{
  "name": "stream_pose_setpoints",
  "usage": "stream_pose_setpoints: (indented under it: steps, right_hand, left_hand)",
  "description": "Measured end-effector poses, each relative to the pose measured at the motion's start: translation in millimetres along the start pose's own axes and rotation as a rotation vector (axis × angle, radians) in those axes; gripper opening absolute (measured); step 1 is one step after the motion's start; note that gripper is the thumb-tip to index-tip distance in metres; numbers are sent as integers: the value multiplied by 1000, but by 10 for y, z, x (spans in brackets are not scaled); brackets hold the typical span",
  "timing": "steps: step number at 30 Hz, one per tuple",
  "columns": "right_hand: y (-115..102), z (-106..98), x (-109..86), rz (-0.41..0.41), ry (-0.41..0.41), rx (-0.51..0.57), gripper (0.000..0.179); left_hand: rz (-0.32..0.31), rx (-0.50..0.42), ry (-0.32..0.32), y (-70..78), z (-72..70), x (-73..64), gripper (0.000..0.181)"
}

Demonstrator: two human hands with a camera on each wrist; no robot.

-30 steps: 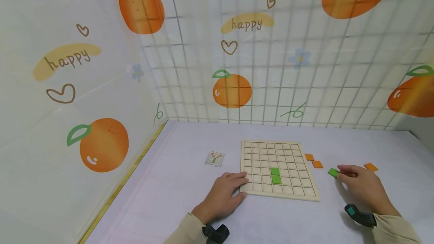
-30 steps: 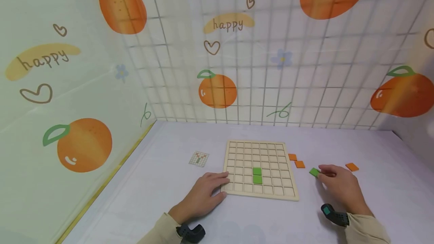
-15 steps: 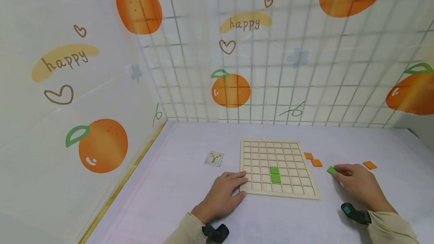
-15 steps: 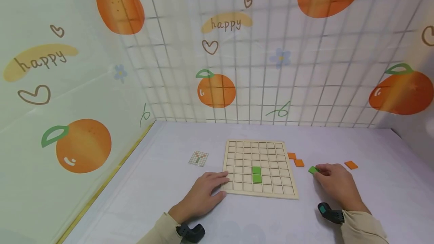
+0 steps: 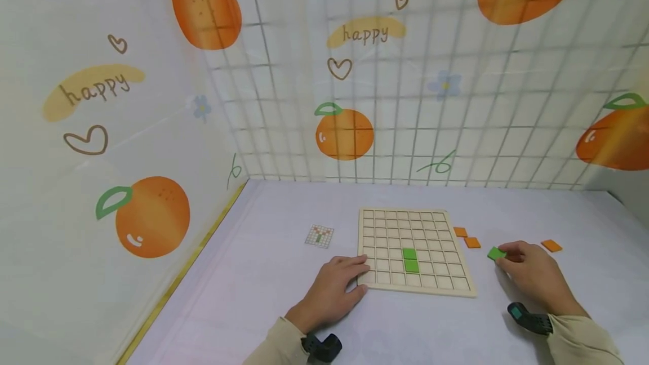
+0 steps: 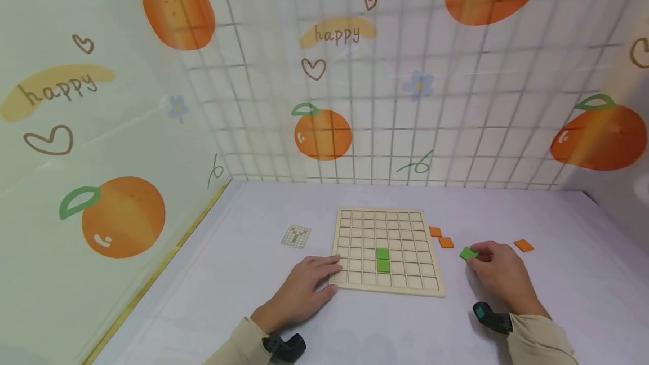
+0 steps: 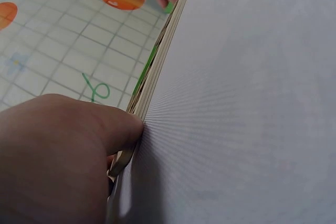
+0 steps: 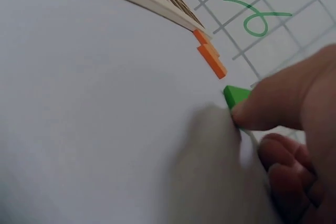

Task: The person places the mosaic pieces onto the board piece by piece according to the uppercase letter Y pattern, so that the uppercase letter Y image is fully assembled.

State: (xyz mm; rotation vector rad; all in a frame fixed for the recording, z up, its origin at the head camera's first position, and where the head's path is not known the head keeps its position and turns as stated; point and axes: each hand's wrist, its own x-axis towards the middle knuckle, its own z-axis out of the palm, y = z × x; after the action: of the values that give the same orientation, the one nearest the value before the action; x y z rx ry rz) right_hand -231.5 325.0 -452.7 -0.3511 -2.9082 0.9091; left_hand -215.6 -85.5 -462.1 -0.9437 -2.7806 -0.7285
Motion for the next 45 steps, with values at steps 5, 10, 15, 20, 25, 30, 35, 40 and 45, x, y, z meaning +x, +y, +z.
stream_pose_setpoints:
  steps: [5, 10, 15, 20, 25, 30, 35, 40, 45]
  right_hand:
    - [13, 69, -31, 13, 48, 40, 41]
    - [-1, 86, -46, -1, 60, 58, 37]
    - [-8, 94, -59, -14, 76, 80, 34]
    - [-24, 101, -66, -31, 94, 117, 34]
    - [-65, 67, -89, -15, 111, 163, 37]
    - [-96, 87, -114, -8, 126, 200, 37]
    - [-129, 153, -126, -14, 124, 265, 37]
    - [-143, 186, -128, -40, 125, 302, 37]
    - [-165, 179, -133, -33, 87, 355, 37]
  left_hand:
    - [-11, -5, -8, 1, -1, -2, 40]
    - [-18, -14, -20, -1, 2, -9, 41]
    - [3, -5, -5, 0, -3, -4, 40]
    - [-12, -10, -14, 11, -15, -10, 40]
    - [-13, -11, -17, 15, -19, -7, 40]
    - [-4, -19, -11, 14, -16, 5, 40]
    - [-6, -12, -18, 15, 1, 21, 40]
    - [-2, -2, -15, 10, -10, 24, 41]
    - [-8, -12, -15, 19, -12, 7, 40]
